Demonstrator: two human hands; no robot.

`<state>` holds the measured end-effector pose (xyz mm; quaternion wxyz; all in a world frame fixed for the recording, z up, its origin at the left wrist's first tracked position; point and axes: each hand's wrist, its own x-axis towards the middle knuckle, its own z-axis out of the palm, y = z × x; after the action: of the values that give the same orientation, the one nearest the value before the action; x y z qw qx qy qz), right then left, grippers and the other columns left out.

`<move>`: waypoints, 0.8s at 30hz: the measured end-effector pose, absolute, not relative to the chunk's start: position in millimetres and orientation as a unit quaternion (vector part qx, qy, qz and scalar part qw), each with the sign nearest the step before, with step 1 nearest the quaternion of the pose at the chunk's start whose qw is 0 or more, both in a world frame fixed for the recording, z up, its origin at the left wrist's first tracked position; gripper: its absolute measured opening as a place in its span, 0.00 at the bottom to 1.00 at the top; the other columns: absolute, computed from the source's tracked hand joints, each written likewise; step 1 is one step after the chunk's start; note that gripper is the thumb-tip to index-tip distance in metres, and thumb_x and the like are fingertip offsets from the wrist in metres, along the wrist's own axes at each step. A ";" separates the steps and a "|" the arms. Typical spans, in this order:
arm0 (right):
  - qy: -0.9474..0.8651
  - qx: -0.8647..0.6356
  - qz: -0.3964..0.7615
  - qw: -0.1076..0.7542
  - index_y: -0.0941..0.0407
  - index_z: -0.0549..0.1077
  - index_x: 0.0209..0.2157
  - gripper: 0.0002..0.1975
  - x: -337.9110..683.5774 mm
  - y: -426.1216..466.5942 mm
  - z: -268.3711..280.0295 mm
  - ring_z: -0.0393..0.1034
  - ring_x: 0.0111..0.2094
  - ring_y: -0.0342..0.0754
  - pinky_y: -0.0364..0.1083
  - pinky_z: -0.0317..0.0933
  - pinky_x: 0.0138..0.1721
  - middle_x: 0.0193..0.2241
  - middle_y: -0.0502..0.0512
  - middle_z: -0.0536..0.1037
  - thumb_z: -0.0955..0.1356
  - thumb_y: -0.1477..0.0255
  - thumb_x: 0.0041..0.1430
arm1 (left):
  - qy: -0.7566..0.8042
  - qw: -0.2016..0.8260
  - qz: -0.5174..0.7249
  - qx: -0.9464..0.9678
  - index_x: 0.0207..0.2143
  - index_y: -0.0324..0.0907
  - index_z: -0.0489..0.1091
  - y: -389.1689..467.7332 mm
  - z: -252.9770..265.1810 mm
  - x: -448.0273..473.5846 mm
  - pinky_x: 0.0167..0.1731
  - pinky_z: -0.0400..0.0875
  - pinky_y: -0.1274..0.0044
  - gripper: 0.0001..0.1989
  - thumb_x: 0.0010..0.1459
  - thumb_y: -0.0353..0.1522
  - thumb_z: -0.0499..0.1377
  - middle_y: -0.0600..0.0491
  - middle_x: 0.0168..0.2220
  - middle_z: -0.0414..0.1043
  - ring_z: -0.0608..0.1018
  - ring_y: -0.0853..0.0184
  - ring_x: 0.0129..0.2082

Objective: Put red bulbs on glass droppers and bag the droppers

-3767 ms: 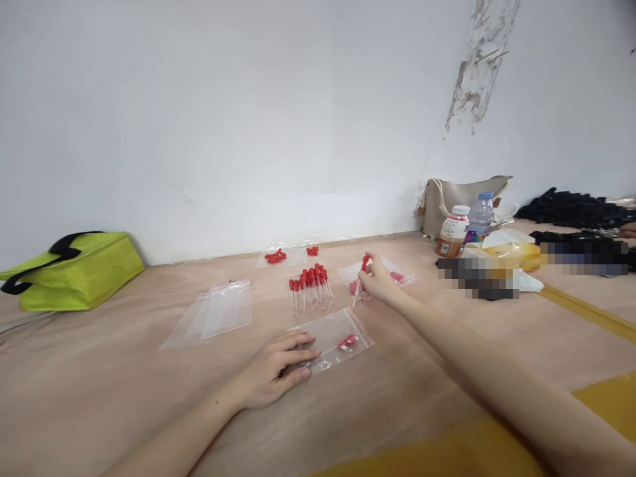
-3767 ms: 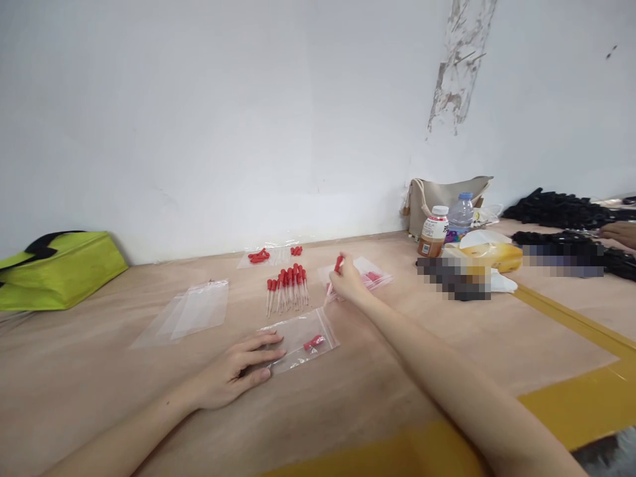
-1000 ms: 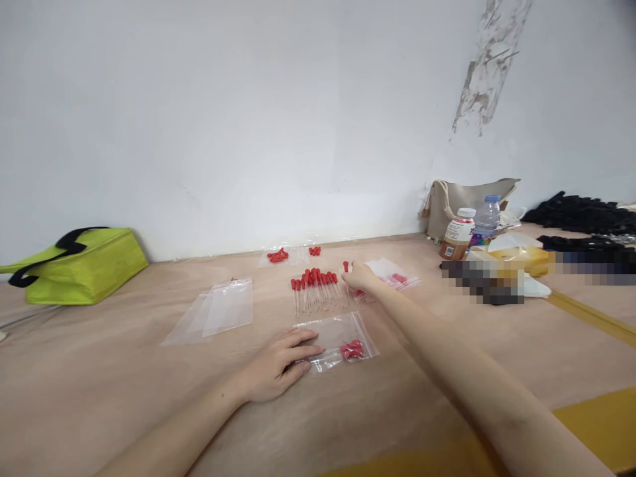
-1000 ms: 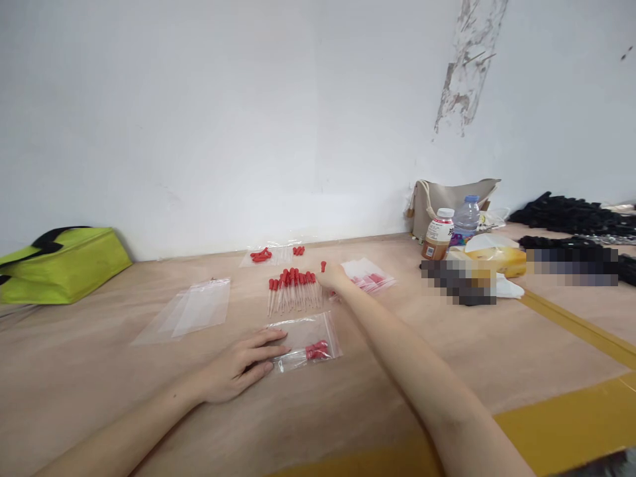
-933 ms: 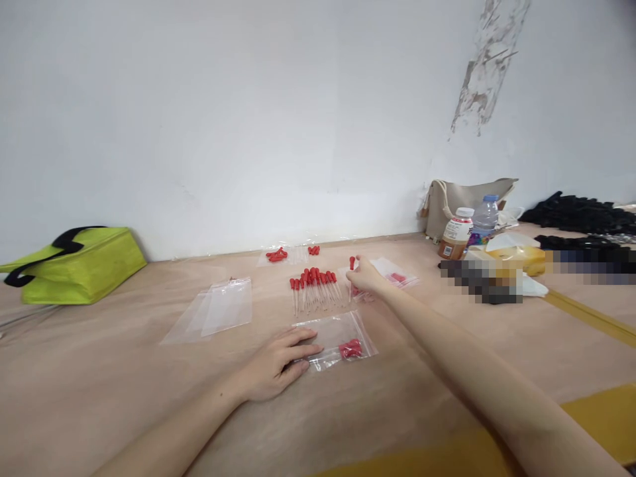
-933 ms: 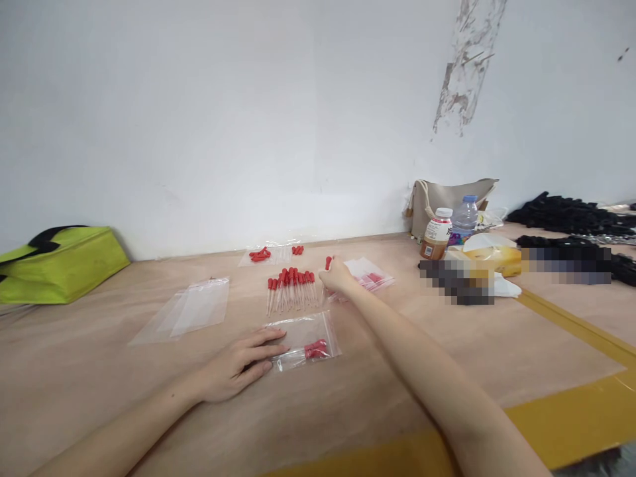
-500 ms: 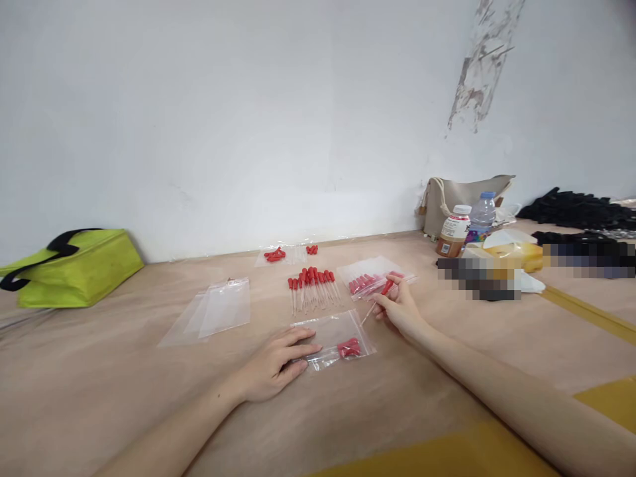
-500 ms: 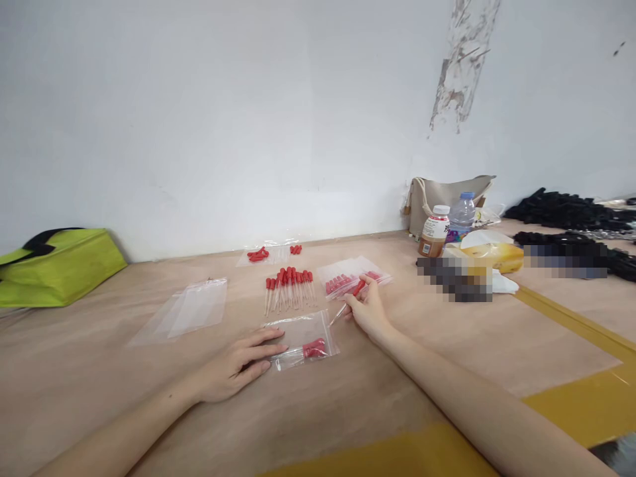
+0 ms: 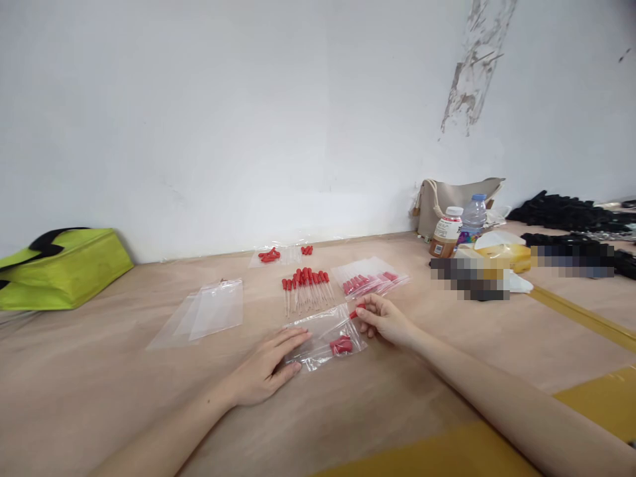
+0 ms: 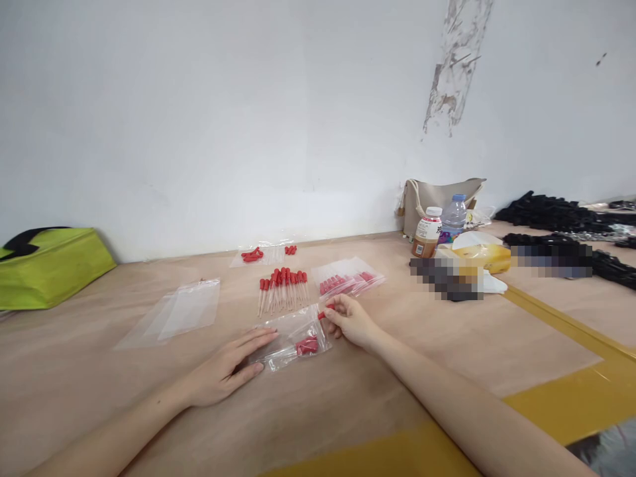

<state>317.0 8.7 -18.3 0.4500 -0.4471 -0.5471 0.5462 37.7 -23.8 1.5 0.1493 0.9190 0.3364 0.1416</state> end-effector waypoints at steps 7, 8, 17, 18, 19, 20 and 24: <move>-0.594 -0.449 0.531 0.405 0.59 0.68 0.28 0.15 311.4 7.3 -16.2 0.60 0.16 0.35 0.37 0.52 0.17 0.20 0.46 0.71 0.72 0.67 0.36 | 0.330 0.137 0.136 0.924 0.58 0.49 0.49 -22.4 1.5 39.4 0.54 0.54 0.66 0.23 0.60 0.34 0.48 0.53 0.58 0.54 0.58 0.62 0.57; -0.604 -0.451 0.525 0.394 0.59 0.68 0.28 0.14 310.2 6.2 -15.8 0.59 0.15 0.35 0.36 0.52 0.16 0.20 0.45 0.70 0.71 0.68 0.38 | 0.330 0.137 0.136 0.924 0.58 0.49 0.49 -22.3 1.4 39.4 0.55 0.53 0.66 0.23 0.60 0.34 0.48 0.53 0.58 0.54 0.58 0.62 0.56; -0.665 -0.515 0.393 0.371 0.59 0.68 0.29 0.07 319.6 26.6 -3.4 0.60 0.14 0.36 0.37 0.54 0.15 0.22 0.48 0.72 0.66 0.70 0.47 | 0.324 0.140 0.127 0.927 0.54 0.54 0.57 -21.8 0.8 37.4 0.54 0.53 0.65 0.19 0.61 0.34 0.47 0.56 0.58 0.53 0.58 0.61 0.56; -0.676 -0.531 0.342 0.379 0.59 0.68 0.28 0.06 317.9 35.4 -0.2 0.62 0.16 0.37 0.37 0.56 0.17 0.22 0.49 0.72 0.66 0.71 0.47 | 0.324 0.140 0.126 0.927 0.54 0.54 0.58 -21.7 0.7 37.3 0.54 0.54 0.65 0.18 0.61 0.34 0.47 0.56 0.58 0.53 0.58 0.61 0.56; -0.686 -0.547 0.294 0.379 0.59 0.69 0.26 0.04 314.6 44.9 3.3 0.64 0.18 0.38 0.38 0.57 0.20 0.22 0.50 0.73 0.66 0.73 0.46 | 0.325 0.139 0.124 0.927 0.54 0.55 0.58 -21.7 0.7 37.2 0.54 0.54 0.66 0.18 0.61 0.34 0.47 0.56 0.58 0.53 0.58 0.61 0.57; -0.693 -0.564 0.254 0.369 0.59 0.69 0.26 0.03 309.8 54.9 6.8 0.66 0.21 0.39 0.38 0.58 0.22 0.23 0.51 0.73 0.66 0.74 0.45 | 0.327 0.138 0.122 0.927 0.54 0.55 0.58 -21.8 0.6 37.2 0.54 0.54 0.66 0.18 0.61 0.34 0.47 0.56 0.58 0.52 0.57 0.62 0.57; -0.672 -0.629 0.215 0.327 0.60 0.70 0.28 0.06 282.3 92.5 16.2 0.70 0.28 0.46 0.40 0.59 0.27 0.27 0.57 0.75 0.67 0.77 0.44 | 0.334 0.135 0.114 0.926 0.54 0.55 0.57 -22.8 0.7 37.3 0.55 0.53 0.66 0.19 0.61 0.34 0.46 0.57 0.59 0.51 0.56 0.62 0.57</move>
<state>282.3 92.5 16.2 0.3273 -0.6288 -0.6716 0.2153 37.3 -22.8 0.7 0.1347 0.9259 0.3341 0.1141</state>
